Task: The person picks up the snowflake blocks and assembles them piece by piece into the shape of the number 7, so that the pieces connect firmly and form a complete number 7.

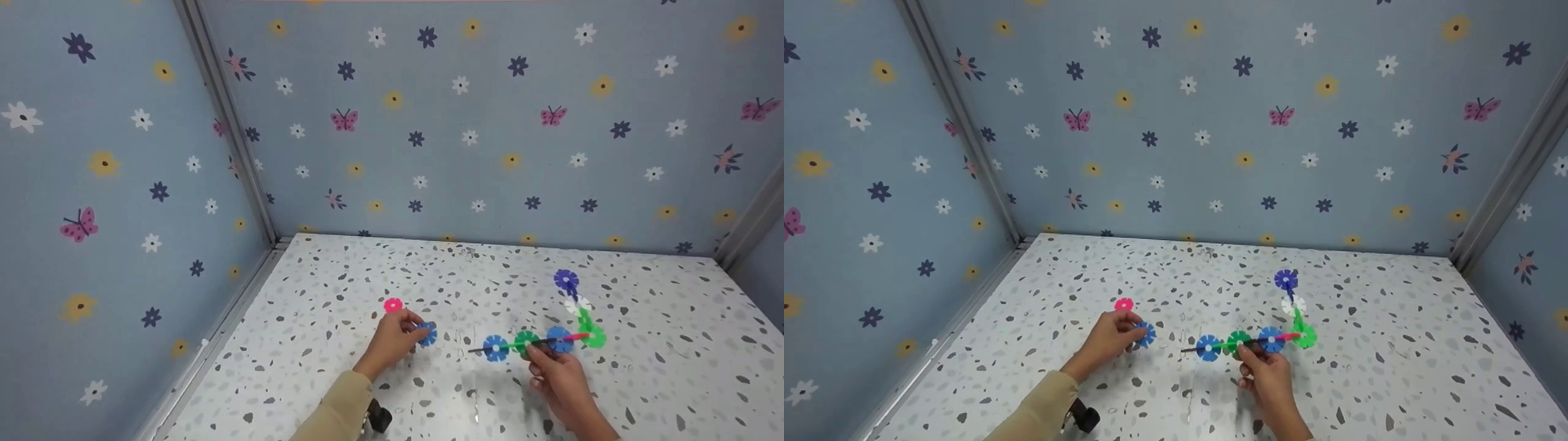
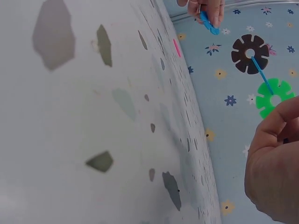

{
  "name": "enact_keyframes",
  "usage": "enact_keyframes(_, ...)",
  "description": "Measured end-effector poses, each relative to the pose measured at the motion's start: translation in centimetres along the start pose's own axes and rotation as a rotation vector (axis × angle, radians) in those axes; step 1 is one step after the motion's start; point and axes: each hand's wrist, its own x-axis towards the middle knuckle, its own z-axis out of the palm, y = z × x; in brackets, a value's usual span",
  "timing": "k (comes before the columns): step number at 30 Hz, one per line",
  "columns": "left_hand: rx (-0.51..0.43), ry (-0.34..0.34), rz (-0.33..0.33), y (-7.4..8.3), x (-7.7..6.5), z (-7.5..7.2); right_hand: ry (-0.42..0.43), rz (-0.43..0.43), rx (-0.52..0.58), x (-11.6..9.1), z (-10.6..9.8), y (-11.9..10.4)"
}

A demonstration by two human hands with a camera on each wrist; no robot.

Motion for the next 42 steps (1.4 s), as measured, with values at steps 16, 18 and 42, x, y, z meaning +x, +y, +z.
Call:
enact_keyframes(16,-0.187,-0.064,0.052,2.6,-2.3,3.4,0.001,0.015,0.038,-0.2,0.1,0.0)
enact_keyframes(18,-0.214,-0.047,0.043,2.7,-2.4,3.6,0.0,0.015,0.039,-0.3,0.1,0.0)
enact_keyframes(42,-0.517,0.081,-0.022,2.4,-3.2,7.6,0.009,-0.095,0.109,-1.1,0.9,-0.5)
